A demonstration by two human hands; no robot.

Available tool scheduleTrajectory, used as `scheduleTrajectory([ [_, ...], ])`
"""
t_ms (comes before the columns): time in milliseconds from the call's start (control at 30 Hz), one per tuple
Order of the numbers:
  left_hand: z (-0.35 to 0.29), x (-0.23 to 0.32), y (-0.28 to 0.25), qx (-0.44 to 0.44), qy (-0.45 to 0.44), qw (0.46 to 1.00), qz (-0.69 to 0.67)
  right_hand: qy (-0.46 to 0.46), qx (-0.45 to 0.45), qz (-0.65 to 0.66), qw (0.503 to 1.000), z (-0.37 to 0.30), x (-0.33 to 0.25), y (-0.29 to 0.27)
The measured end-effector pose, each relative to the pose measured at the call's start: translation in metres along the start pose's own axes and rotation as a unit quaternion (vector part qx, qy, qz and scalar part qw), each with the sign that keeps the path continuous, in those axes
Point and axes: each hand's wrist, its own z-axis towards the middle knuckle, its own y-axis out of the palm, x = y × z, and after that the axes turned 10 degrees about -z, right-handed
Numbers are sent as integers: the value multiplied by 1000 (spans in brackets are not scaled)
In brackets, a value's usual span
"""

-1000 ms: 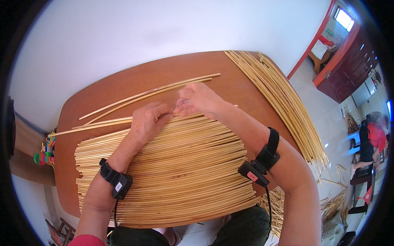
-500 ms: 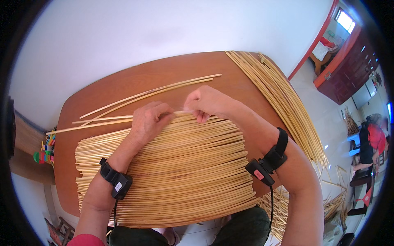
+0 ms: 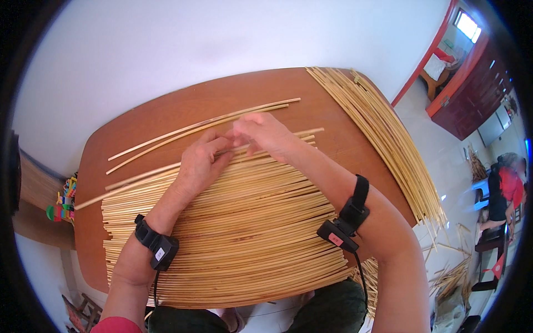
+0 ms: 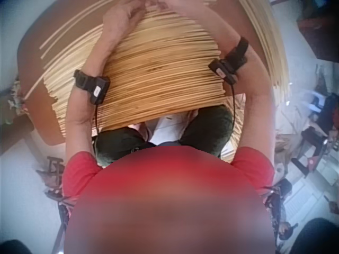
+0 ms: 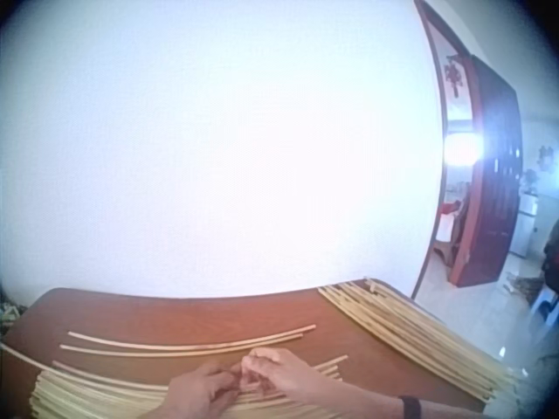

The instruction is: The person weaves thin bamboo strips together using a white string. They tie a knot, align the strips on a table, and thread the string through the bundle to secure them.

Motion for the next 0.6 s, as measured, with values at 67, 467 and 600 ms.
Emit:
scheduleTrajectory([
  [67, 0, -1, 3, 2, -11, 1000, -7, -13, 20, -26, 999, 7, 4, 0],
  [467, -3, -7, 2, -20, 65, 993, 97, 43, 53, 135, 989, 14, 14, 2],
  [600, -6, -4, 5, -12, 82, 992, 91, 32, 48, 175, 983, 14, 17, -1],
])
